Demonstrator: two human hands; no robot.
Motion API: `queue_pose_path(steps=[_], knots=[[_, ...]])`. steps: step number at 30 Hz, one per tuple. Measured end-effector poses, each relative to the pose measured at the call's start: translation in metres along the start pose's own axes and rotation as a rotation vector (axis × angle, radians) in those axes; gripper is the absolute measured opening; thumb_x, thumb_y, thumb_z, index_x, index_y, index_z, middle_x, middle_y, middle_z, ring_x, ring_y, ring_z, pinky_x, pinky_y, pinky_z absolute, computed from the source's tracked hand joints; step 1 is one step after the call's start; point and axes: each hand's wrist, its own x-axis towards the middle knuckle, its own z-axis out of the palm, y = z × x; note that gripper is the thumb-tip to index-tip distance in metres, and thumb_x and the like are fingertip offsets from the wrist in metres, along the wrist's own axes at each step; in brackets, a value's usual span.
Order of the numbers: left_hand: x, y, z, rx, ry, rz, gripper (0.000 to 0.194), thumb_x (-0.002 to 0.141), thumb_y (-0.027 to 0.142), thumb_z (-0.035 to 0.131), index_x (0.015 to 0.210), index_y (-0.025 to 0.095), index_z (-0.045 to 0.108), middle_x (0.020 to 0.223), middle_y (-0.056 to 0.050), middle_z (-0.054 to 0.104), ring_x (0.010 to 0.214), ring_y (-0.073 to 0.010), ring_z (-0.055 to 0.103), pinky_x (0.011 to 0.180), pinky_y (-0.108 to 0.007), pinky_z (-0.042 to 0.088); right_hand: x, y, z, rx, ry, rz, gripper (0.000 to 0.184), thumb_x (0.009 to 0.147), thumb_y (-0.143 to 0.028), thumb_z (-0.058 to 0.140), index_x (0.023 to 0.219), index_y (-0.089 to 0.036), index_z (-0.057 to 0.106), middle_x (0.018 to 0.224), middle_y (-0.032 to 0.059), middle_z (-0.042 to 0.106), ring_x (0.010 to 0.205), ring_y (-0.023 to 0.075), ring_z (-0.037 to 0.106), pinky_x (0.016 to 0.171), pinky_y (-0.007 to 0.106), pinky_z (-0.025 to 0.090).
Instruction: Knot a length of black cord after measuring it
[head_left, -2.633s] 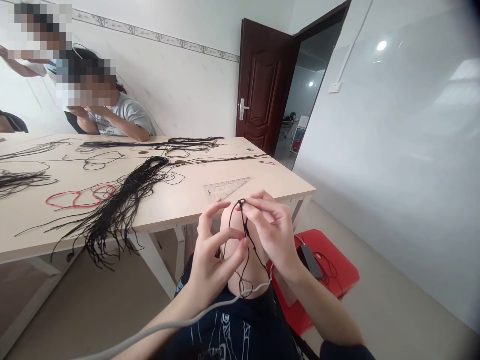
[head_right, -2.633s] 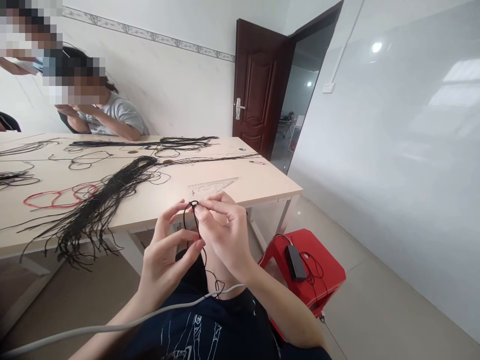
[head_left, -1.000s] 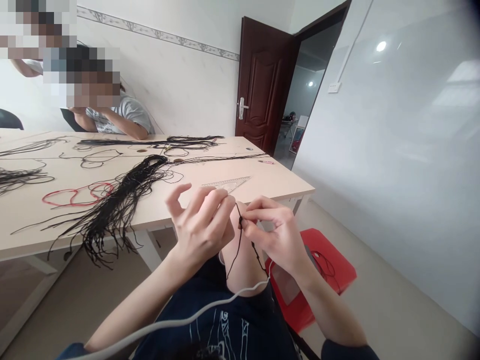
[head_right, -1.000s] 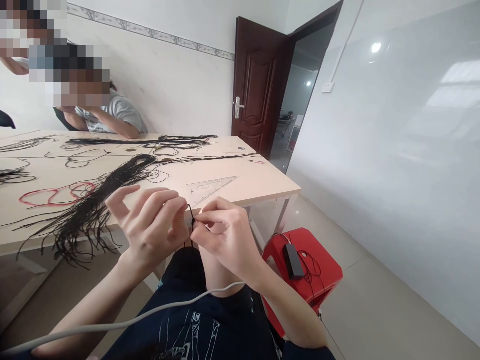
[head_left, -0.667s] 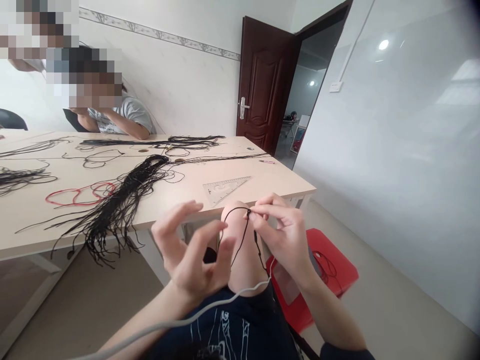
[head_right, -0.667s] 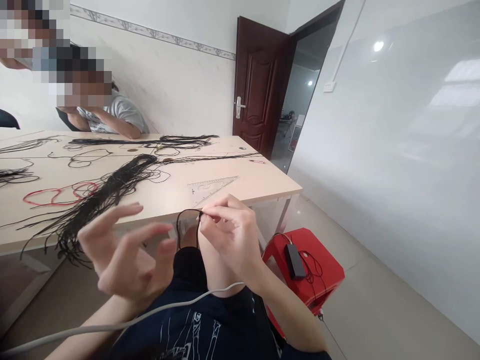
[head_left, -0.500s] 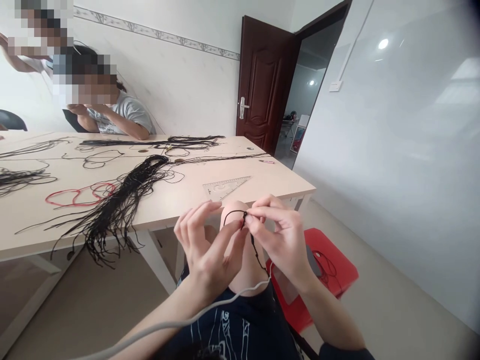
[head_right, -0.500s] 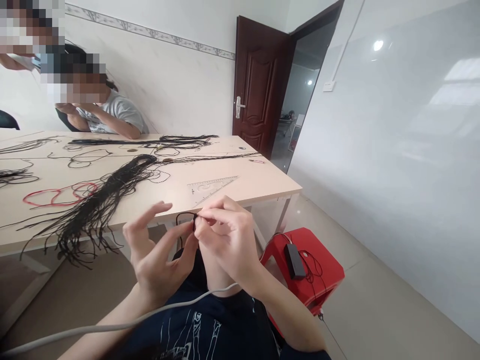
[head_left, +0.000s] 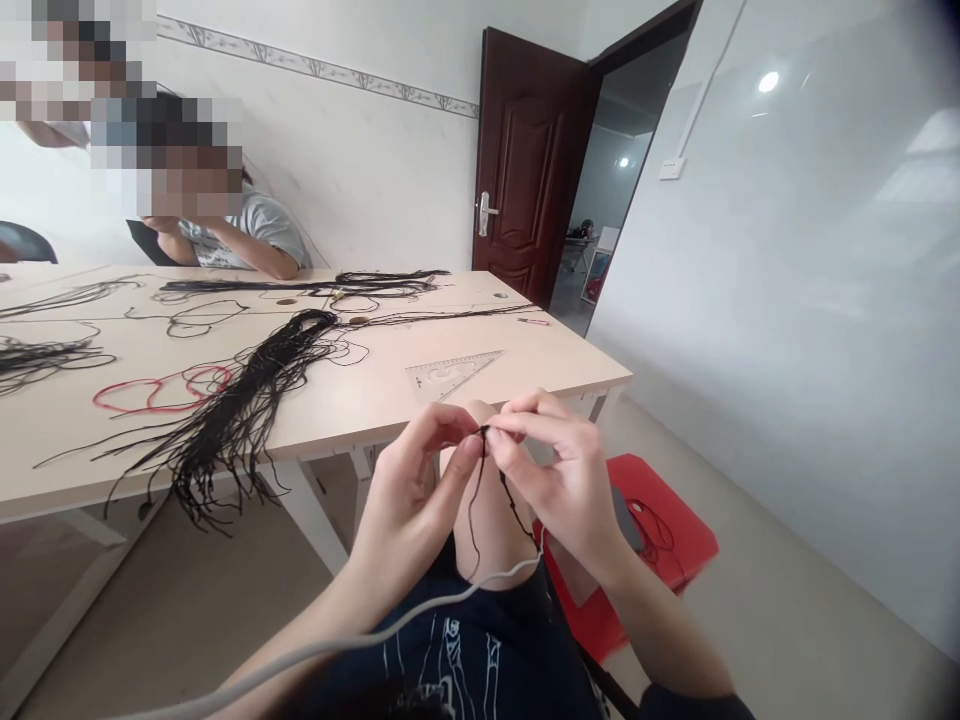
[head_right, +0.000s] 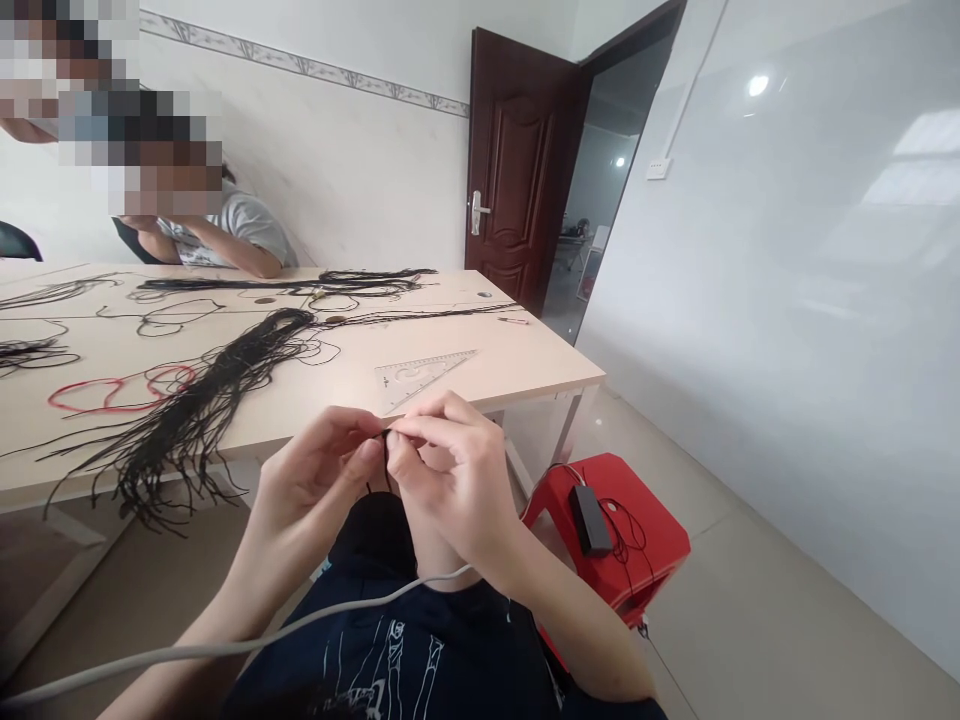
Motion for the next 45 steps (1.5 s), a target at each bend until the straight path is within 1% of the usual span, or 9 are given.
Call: queue_pose_path(steps=[3,6,10,14,24,27,30,34,45], knots=[[0.004,0.003,0.005,-0.040,0.045,-0.048,0.007,0.084,0.024,0.050,0.080,0.018,0.050,0.067,0.002,0.050,0.058,-0.0075,0.049,0.054,-0.019,0.045,-0.001,-0.001,0.001,-0.035,-0.010,-0.013,0.013,0.078,-0.012,0.054,0.076,-0.014,0.066,0.074,0.0014,0.057,0.069,0.0101,0.056,0.064,0.022,0.047],[0.004,0.002,0.008,-0.039,0.072,-0.034,0.009,0.085,0.023,0.049,0.078,0.018,0.048,0.064,0.003,0.046,0.053,-0.0054,0.043,0.047,-0.016,0.040,-0.002,-0.001,0.001,-0.040,-0.023,-0.001,0.012,0.079,-0.014,0.054,0.080,-0.015,0.065,0.079,0.0023,0.057,0.074,0.0114,0.057,0.067,0.023,0.048],[0.004,-0.002,0.008,-0.054,0.078,0.054,0.006,0.085,0.019,0.048,0.079,0.018,0.049,0.065,0.003,0.045,0.053,-0.0044,0.042,0.045,-0.013,0.038,-0.003,-0.001,0.000,0.030,-0.094,0.072,0.013,0.082,-0.018,0.051,0.086,-0.017,0.063,0.087,0.0038,0.055,0.074,0.0110,0.057,0.061,0.022,0.049],[0.006,-0.005,0.006,0.011,0.097,0.113,0.005,0.084,0.015,0.049,0.080,0.018,0.051,0.069,0.002,0.048,0.057,-0.0041,0.045,0.046,-0.011,0.038,-0.002,-0.004,-0.001,0.070,-0.133,0.102,0.012,0.083,-0.018,0.050,0.084,-0.017,0.061,0.081,0.0020,0.056,0.066,0.0093,0.054,0.056,0.020,0.047],[0.013,-0.002,-0.002,-0.048,0.040,0.153,0.004,0.080,0.013,0.055,0.079,0.018,0.056,0.067,0.003,0.052,0.053,-0.0031,0.046,0.046,-0.011,0.038,-0.002,-0.007,-0.002,0.142,-0.111,0.105,0.013,0.083,-0.016,0.052,0.083,-0.018,0.064,0.078,0.0010,0.061,0.072,0.0101,0.057,0.060,0.019,0.047],[0.017,-0.004,-0.006,-0.084,-0.003,0.181,0.006,0.078,0.012,0.056,0.079,0.018,0.057,0.069,0.001,0.054,0.058,-0.0049,0.050,0.049,-0.013,0.040,-0.002,-0.008,-0.002,0.157,-0.094,0.129,0.012,0.082,-0.017,0.053,0.084,-0.017,0.066,0.079,0.0020,0.062,0.071,0.0106,0.058,0.060,0.020,0.048],[0.019,-0.007,-0.011,-0.049,-0.018,0.233,0.006,0.077,0.011,0.058,0.079,0.018,0.059,0.065,0.001,0.052,0.057,-0.0066,0.048,0.047,-0.017,0.037,-0.002,-0.008,-0.001,0.207,-0.089,0.167,0.011,0.080,-0.020,0.057,0.084,-0.018,0.067,0.079,0.0019,0.063,0.069,0.0109,0.060,0.058,0.020,0.050],[0.018,-0.007,-0.014,0.055,0.005,0.312,0.009,0.076,0.011,0.059,0.080,0.019,0.062,0.060,0.001,0.047,0.055,-0.0077,0.043,0.046,-0.021,0.032,-0.002,-0.010,-0.001,0.283,-0.066,0.205,0.010,0.077,-0.019,0.060,0.084,-0.018,0.068,0.079,0.0012,0.064,0.070,0.0106,0.062,0.059,0.019,0.052],[0.016,0.006,-0.007,0.248,0.111,0.420,0.011,0.077,0.007,0.056,0.076,0.018,0.057,0.066,0.001,0.051,0.058,-0.0075,0.047,0.046,-0.021,0.035,-0.003,-0.012,-0.001,0.309,-0.058,0.212,0.007,0.074,-0.014,0.059,0.075,-0.016,0.065,0.069,-0.0014,0.059,0.062,0.0080,0.058,0.056,0.017,0.050]])
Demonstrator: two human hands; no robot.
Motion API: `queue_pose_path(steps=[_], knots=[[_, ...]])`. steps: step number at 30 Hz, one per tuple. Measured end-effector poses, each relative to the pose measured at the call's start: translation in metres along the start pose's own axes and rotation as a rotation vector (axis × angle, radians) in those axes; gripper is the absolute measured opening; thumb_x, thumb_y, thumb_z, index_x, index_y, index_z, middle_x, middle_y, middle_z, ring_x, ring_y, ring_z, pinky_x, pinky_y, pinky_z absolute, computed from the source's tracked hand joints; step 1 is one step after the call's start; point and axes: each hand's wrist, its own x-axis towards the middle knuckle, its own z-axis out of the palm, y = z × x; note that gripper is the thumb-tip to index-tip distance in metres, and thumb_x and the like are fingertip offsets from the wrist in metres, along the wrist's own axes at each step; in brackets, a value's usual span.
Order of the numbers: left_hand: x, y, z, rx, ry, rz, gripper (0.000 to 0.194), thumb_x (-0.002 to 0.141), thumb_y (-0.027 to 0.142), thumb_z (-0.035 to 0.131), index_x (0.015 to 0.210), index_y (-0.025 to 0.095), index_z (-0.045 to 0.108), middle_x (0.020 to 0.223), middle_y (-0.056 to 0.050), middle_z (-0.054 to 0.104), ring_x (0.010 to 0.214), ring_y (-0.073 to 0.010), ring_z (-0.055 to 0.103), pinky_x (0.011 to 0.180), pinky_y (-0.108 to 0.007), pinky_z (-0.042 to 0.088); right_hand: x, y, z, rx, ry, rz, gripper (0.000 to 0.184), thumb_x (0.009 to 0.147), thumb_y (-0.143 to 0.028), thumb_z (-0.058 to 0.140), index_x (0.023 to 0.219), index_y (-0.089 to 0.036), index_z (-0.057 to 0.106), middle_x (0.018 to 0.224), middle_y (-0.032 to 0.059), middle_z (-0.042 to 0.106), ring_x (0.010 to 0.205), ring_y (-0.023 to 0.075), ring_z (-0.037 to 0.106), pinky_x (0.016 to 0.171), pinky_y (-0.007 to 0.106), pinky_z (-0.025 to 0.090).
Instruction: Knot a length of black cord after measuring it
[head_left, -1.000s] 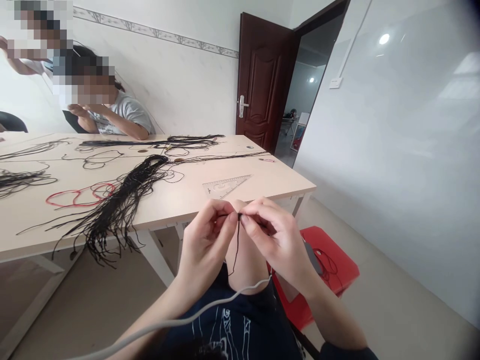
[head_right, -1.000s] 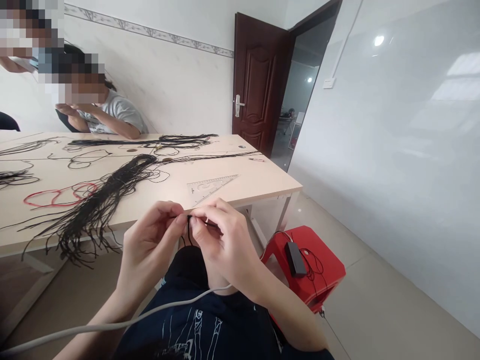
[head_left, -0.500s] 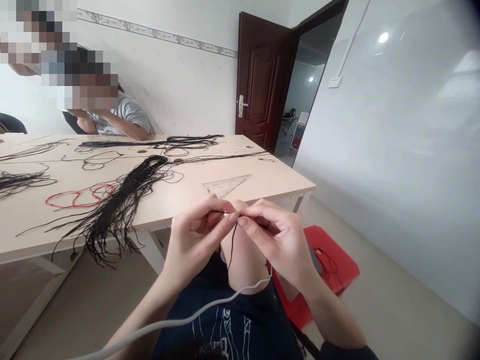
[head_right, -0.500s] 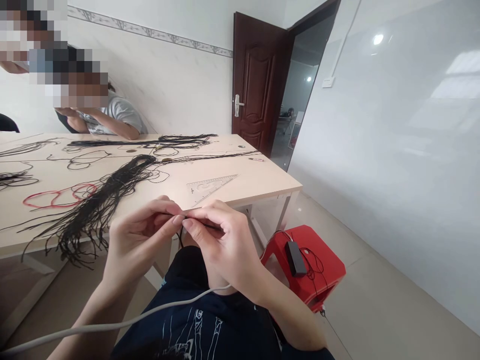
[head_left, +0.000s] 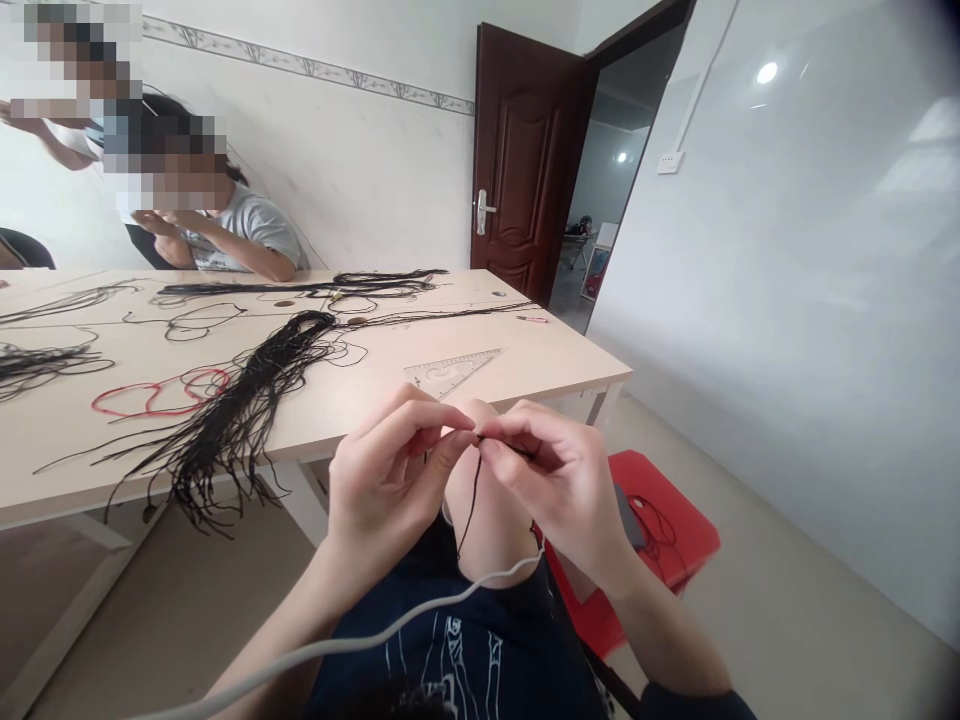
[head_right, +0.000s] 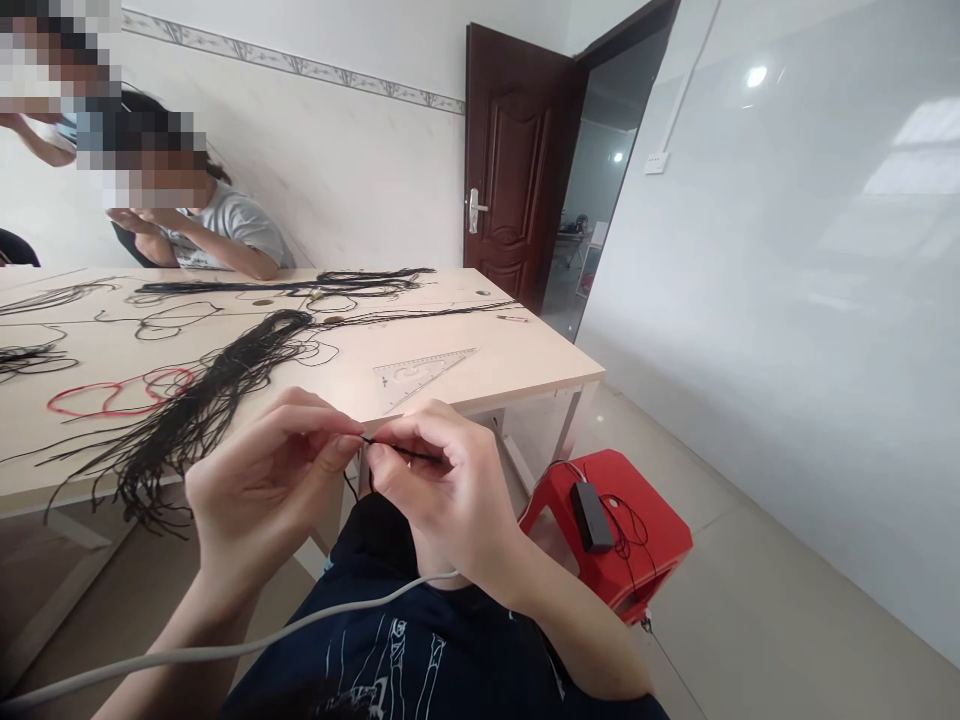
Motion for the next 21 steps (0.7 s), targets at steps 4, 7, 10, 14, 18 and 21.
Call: queue_pose_path(steps=[4,7,10,14,18,21], knots=[[-0.0008,-0.0021,-0.0001,-0.033,-0.042,-0.014,0.009,0.078,0.010,0.055,0.078,0.018,0.057,0.065,0.001,0.049,0.057,-0.0081,0.046,0.045,-0.021,0.034,-0.0009,-0.0008,-0.0004,-0.020,0.000,0.005,0.004,0.074,-0.017,0.061,0.075,-0.017,0.064,0.069,-0.0010,0.059,0.061,0.0087,0.057,0.054,0.018,0.049],[-0.0017,-0.0022,-0.0002,-0.055,-0.043,-0.035,0.008,0.078,0.010,0.055,0.077,0.018,0.057,0.064,0.001,0.049,0.057,-0.0084,0.046,0.045,-0.022,0.034,-0.0013,-0.0005,-0.0010,-0.052,0.005,-0.023,0.005,0.076,-0.018,0.059,0.074,-0.018,0.064,0.069,-0.0010,0.059,0.061,0.0089,0.056,0.054,0.020,0.048],[-0.0019,-0.0007,0.0005,-0.068,-0.009,-0.027,0.009,0.078,0.009,0.056,0.075,0.018,0.056,0.062,0.001,0.048,0.056,-0.0083,0.045,0.046,-0.022,0.034,-0.0018,0.0005,-0.0008,-0.070,0.015,-0.057,0.008,0.077,-0.018,0.058,0.071,-0.018,0.063,0.067,-0.0012,0.057,0.060,0.0088,0.054,0.053,0.020,0.047],[-0.0026,0.0010,0.0025,-0.096,0.039,-0.010,0.011,0.078,0.007,0.055,0.075,0.018,0.056,0.059,0.003,0.045,0.054,-0.0071,0.041,0.046,-0.023,0.032,-0.0033,0.0019,0.0021,-0.059,0.054,-0.069,0.009,0.076,-0.016,0.058,0.069,-0.018,0.062,0.063,-0.0020,0.053,0.058,0.0087,0.051,0.051,0.020,0.044],[-0.0053,0.0012,0.0051,-0.125,0.098,-0.026,0.012,0.077,0.005,0.056,0.075,0.018,0.057,0.058,0.003,0.043,0.055,-0.0073,0.040,0.047,-0.023,0.030,-0.0048,0.0033,0.0053,-0.008,0.084,-0.072,0.009,0.076,-0.014,0.058,0.067,-0.018,0.061,0.062,-0.0026,0.051,0.056,0.0077,0.049,0.049,0.019,0.043],[-0.0064,0.0011,0.0061,-0.142,0.124,-0.041,0.012,0.077,0.005,0.056,0.076,0.017,0.057,0.057,0.004,0.041,0.054,-0.0069,0.039,0.047,-0.023,0.030,-0.0050,0.0039,0.0056,0.007,0.076,-0.053,0.010,0.075,-0.015,0.058,0.067,-0.018,0.061,0.061,-0.0030,0.050,0.056,0.0075,0.048,0.048,0.019,0.042]])
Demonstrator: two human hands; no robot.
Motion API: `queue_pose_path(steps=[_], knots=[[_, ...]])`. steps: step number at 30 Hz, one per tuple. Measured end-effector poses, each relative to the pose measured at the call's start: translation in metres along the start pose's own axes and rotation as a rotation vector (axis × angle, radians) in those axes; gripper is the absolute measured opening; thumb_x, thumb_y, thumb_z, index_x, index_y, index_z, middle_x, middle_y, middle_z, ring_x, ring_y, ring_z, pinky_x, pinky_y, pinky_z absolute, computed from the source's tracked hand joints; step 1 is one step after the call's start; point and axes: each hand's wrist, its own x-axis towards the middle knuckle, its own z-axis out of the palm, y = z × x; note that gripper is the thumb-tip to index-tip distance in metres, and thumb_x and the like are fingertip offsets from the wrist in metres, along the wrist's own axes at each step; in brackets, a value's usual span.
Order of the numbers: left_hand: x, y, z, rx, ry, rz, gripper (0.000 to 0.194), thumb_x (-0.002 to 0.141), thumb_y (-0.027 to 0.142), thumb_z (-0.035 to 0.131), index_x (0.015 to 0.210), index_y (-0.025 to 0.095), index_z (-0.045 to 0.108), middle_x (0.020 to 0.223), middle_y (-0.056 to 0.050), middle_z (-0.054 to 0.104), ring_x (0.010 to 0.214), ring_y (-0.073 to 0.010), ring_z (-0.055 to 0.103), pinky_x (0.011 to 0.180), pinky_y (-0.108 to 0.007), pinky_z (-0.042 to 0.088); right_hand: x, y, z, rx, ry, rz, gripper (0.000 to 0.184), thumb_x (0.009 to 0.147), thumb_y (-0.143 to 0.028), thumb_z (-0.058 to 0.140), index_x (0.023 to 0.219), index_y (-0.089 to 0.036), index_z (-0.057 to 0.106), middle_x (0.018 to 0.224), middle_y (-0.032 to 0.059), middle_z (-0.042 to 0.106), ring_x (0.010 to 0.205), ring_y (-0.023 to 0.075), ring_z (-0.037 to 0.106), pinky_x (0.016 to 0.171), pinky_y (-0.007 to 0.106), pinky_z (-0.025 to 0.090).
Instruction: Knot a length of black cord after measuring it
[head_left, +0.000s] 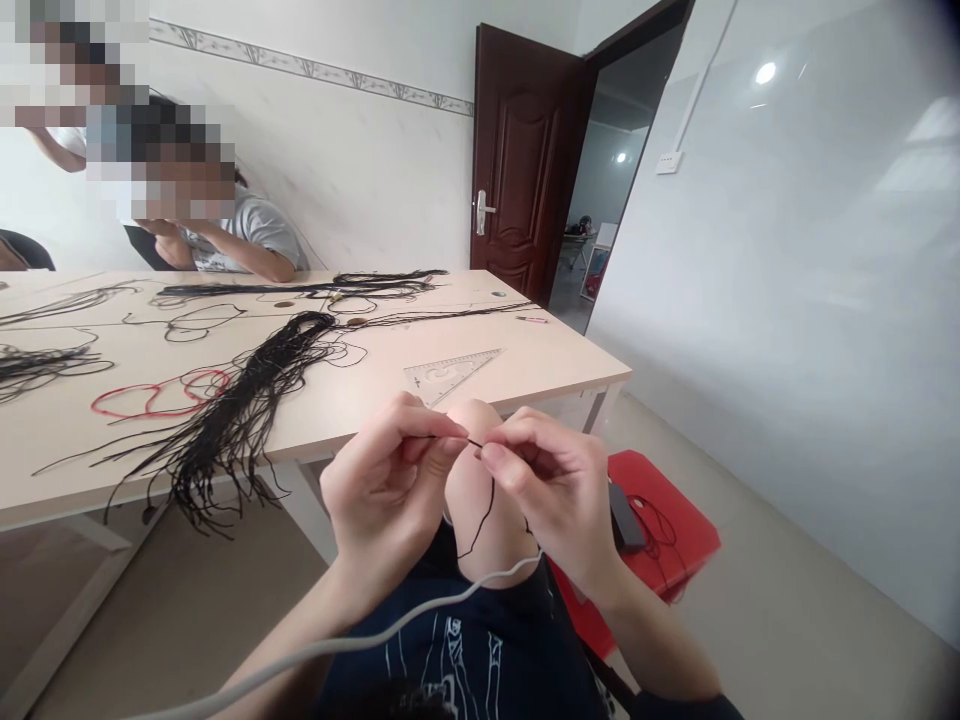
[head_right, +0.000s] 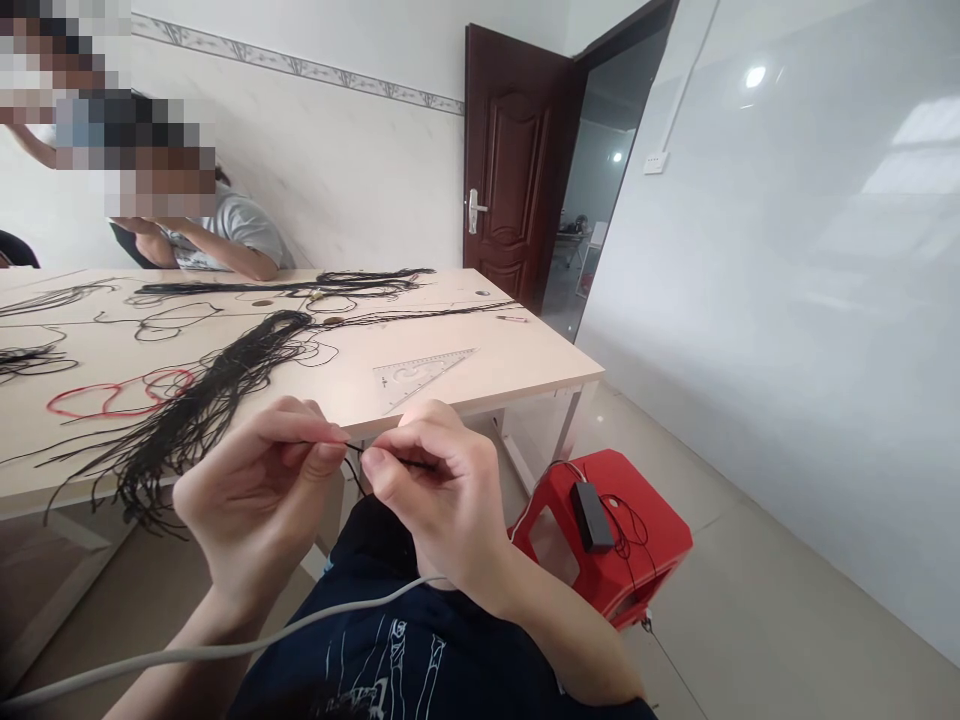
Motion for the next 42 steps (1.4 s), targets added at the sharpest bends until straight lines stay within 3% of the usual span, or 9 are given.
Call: queue_pose_path(steps=[5,9,18,26,32,36,40,42], knots=[[0.002,0.001,0.000,-0.001,-0.042,0.004,0.013,0.078,0.005,0.055,0.075,0.017,0.056,0.059,0.003,0.044,0.055,-0.0071,0.039,0.047,-0.023,0.030,0.000,0.000,-0.001,0.010,-0.027,0.034,0.008,0.076,-0.016,0.058,0.070,-0.018,0.063,0.062,-0.0028,0.051,0.056,0.0073,0.047,0.048,0.019,0.040],[0.002,0.002,0.002,0.011,0.016,0.004,0.014,0.077,0.003,0.055,0.074,0.017,0.056,0.057,0.004,0.042,0.055,-0.0066,0.039,0.047,-0.023,0.030,0.000,0.000,-0.001,-0.012,-0.010,0.017,0.011,0.076,-0.016,0.058,0.066,-0.018,0.063,0.059,-0.0031,0.050,0.054,0.0068,0.045,0.048,0.019,0.039],[0.004,0.005,0.001,-0.078,-0.038,-0.135,0.011,0.080,0.008,0.053,0.076,0.018,0.055,0.066,0.002,0.049,0.060,-0.0072,0.046,0.049,-0.020,0.037,-0.001,-0.002,-0.001,0.169,-0.051,0.158,0.014,0.078,-0.018,0.052,0.071,-0.015,0.064,0.067,-0.0001,0.051,0.052,0.0058,0.046,0.043,0.017,0.036],[0.008,0.008,-0.008,-0.058,-0.170,-0.165,0.006,0.078,0.012,0.055,0.078,0.018,0.057,0.064,0.002,0.041,0.056,-0.0078,0.038,0.045,-0.021,0.031,0.001,-0.006,-0.007,-0.023,-0.103,0.042,0.012,0.079,-0.014,0.052,0.071,-0.014,0.061,0.066,-0.0007,0.049,0.061,0.0077,0.049,0.051,0.018,0.040],[0.010,0.006,-0.013,-0.066,-0.220,-0.178,0.007,0.073,0.014,0.063,0.076,0.020,0.062,0.063,0.001,0.044,0.056,-0.0094,0.043,0.043,-0.023,0.032,0.001,-0.008,-0.010,-0.139,-0.147,-0.024,0.011,0.082,-0.016,0.051,0.076,-0.014,0.060,0.069,-0.0011,0.050,0.065,0.0070,0.048,0.054,0.017,0.039],[0.012,0.006,-0.014,-0.079,-0.217,-0.154,0.006,0.073,0.014,0.063,0.073,0.020,0.063,0.062,0.002,0.044,0.057,-0.0091,0.043,0.044,-0.022,0.032,0.002,-0.007,-0.010,-0.176,-0.140,-0.069,0.010,0.082,-0.016,0.052,0.075,-0.015,0.060,0.069,-0.0014,0.052,0.064,0.0067,0.047,0.055,0.018,0.039],[0.008,0.008,-0.013,-0.081,-0.171,-0.122,0.019,0.075,0.015,0.060,0.092,0.022,0.055,0.071,0.001,0.045,0.063,-0.0101,0.042,0.049,-0.023,0.036,0.002,-0.006,-0.011,-0.207,-0.125,-0.116,0.009,0.083,-0.015,0.053,0.079,-0.016,0.061,0.072,-0.0014,0.054,0.063,0.0069,0.047,0.053,0.018,0.039],[0.006,0.009,-0.013,-0.022,-0.160,-0.047,0.019,0.074,0.015,0.059,0.090,0.022,0.051,0.079,-0.001,0.045,0.070,-0.0121,0.044,0.055,-0.026,0.038,0.002,-0.007,-0.012,-0.207,-0.125,-0.132,0.009,0.083,-0.015,0.053,0.081,-0.016,0.061,0.073,-0.0011,0.054,0.064,0.0070,0.048,0.053,0.018,0.039]])
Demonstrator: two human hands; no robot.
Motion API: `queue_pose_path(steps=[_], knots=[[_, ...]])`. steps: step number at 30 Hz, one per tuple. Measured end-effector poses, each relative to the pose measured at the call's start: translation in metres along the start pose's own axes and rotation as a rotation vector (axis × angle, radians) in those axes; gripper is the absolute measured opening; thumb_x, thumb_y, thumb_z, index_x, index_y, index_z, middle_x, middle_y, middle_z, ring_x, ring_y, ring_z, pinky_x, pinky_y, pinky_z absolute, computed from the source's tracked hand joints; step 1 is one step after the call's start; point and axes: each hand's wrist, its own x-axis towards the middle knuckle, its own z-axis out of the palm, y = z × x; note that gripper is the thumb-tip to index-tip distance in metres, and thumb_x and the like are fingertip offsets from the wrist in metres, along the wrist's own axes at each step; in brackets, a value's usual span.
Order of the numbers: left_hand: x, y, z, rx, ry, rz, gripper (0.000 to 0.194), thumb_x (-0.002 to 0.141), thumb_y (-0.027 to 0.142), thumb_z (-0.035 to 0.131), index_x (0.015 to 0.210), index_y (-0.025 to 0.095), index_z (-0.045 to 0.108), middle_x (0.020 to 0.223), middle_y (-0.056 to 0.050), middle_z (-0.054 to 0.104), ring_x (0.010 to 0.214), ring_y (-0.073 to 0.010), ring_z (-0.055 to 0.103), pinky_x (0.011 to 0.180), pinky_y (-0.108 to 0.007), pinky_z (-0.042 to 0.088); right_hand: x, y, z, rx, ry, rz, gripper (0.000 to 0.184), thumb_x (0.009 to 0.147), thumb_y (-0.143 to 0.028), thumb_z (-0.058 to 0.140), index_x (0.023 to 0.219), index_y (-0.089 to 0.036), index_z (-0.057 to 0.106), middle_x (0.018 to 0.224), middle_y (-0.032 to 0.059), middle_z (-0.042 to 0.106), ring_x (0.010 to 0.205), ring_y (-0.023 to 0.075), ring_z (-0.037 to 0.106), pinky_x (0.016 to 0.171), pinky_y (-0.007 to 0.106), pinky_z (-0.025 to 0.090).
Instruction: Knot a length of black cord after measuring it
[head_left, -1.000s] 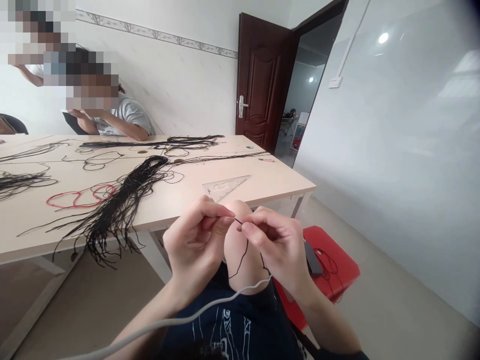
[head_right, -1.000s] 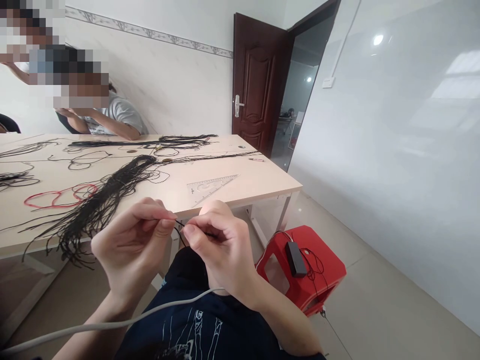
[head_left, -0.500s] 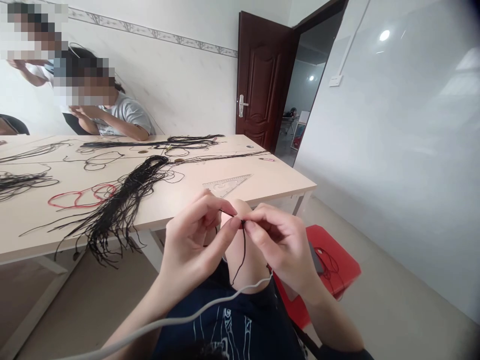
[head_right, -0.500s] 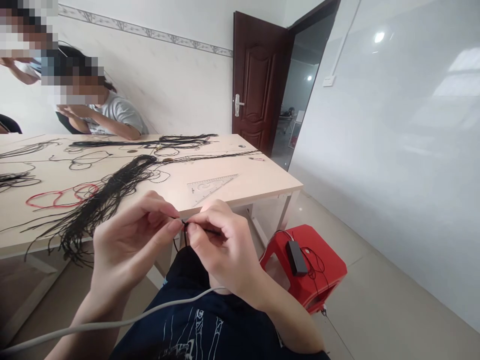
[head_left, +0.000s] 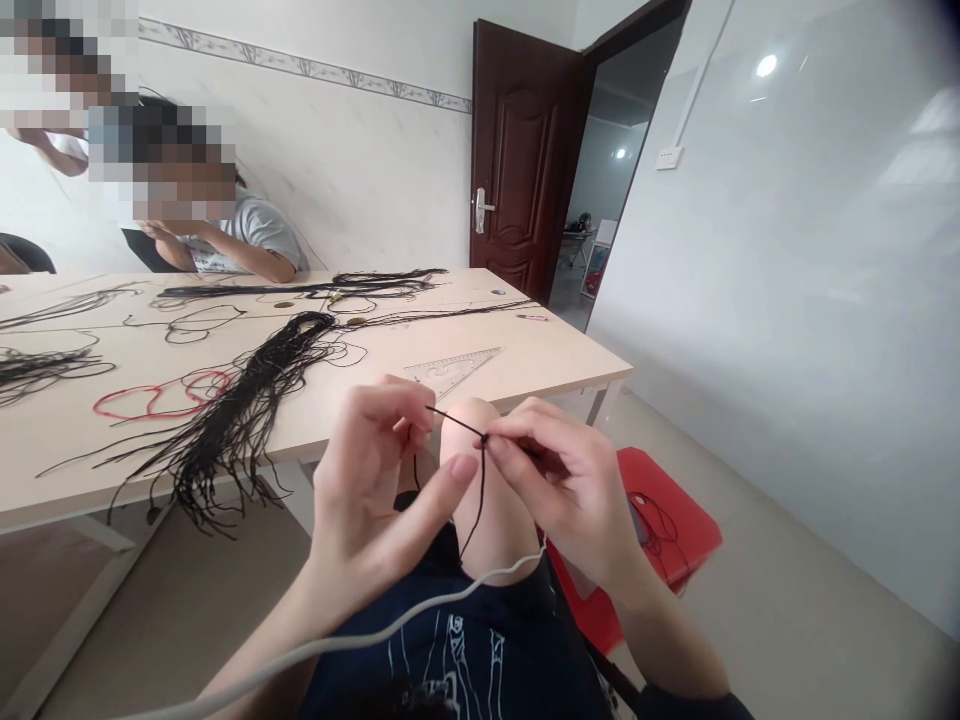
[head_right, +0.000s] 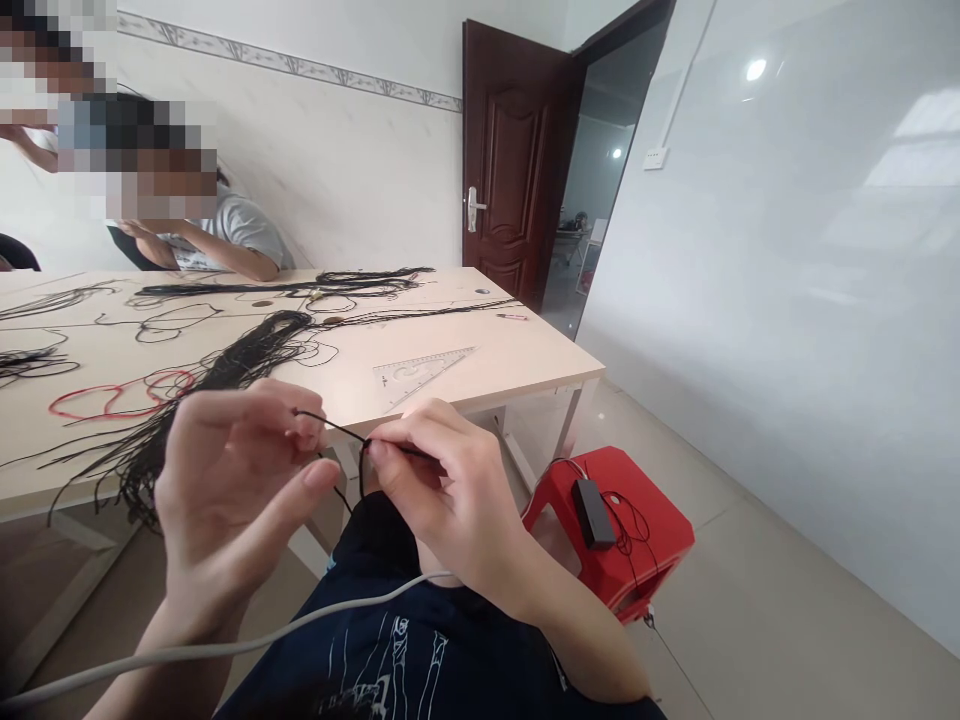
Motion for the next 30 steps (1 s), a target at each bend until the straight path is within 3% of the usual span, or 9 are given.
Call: queue_pose_path(steps=[3,6,15,20,25,30], knots=[[-0.002,0.001,0.000,0.238,-0.016,0.163,0.013,0.071,0.013,0.063,0.078,0.020,0.055,0.082,-0.002,0.042,0.074,-0.0132,0.044,0.056,-0.026,0.037,0.000,-0.002,-0.002,-0.001,-0.004,-0.001,0.010,0.085,-0.015,0.051,0.084,-0.015,0.060,0.076,-0.0001,0.054,0.067,0.0070,0.049,0.055,0.018,0.040],[-0.002,0.003,0.002,0.381,0.012,0.248,0.015,0.071,0.012,0.065,0.081,0.021,0.058,0.082,-0.002,0.041,0.069,-0.0113,0.041,0.051,-0.025,0.035,0.001,-0.005,-0.003,-0.033,-0.005,0.010,0.011,0.086,-0.015,0.049,0.085,-0.014,0.059,0.078,0.0009,0.054,0.071,0.0073,0.051,0.059,0.018,0.041],[-0.002,0.005,0.011,0.431,0.119,0.287,0.019,0.069,0.006,0.064,0.080,0.021,0.058,0.085,-0.002,0.041,0.065,-0.0091,0.040,0.047,-0.024,0.033,0.000,-0.013,-0.002,-0.069,0.018,-0.004,0.010,0.086,-0.012,0.048,0.082,-0.014,0.057,0.078,0.0003,0.054,0.071,0.0064,0.051,0.061,0.015,0.042],[0.001,0.006,0.009,0.401,0.069,0.335,0.020,0.068,0.005,0.061,0.078,0.022,0.058,0.084,-0.002,0.040,0.069,-0.0112,0.041,0.048,-0.026,0.034,0.000,-0.016,-0.002,0.032,0.011,0.073,0.013,0.085,-0.014,0.048,0.074,-0.015,0.055,0.070,-0.0012,0.052,0.063,0.0066,0.048,0.051,0.016,0.038],[0.002,0.007,0.003,0.244,0.012,0.212,0.017,0.068,0.010,0.063,0.076,0.025,0.058,0.080,-0.002,0.041,0.068,-0.0131,0.040,0.048,-0.028,0.033,0.001,-0.017,-0.003,0.182,-0.027,0.201,0.017,0.086,-0.021,0.048,0.071,-0.015,0.054,0.066,-0.0014,0.047,0.056,0.0063,0.042,0.047,0.018,0.034],[0.007,0.003,0.000,-0.008,-0.091,0.044,0.011,0.073,0.014,0.061,0.066,0.023,0.058,0.074,-0.003,0.045,0.079,-0.0170,0.043,0.060,-0.031,0.040,0.001,-0.015,-0.006,0.368,-0.095,0.312,0.021,0.086,-0.027,0.049,0.070,-0.015,0.056,0.059,-0.0034,0.039,0.051,0.0054,0.036,0.044,0.019,0.029]])
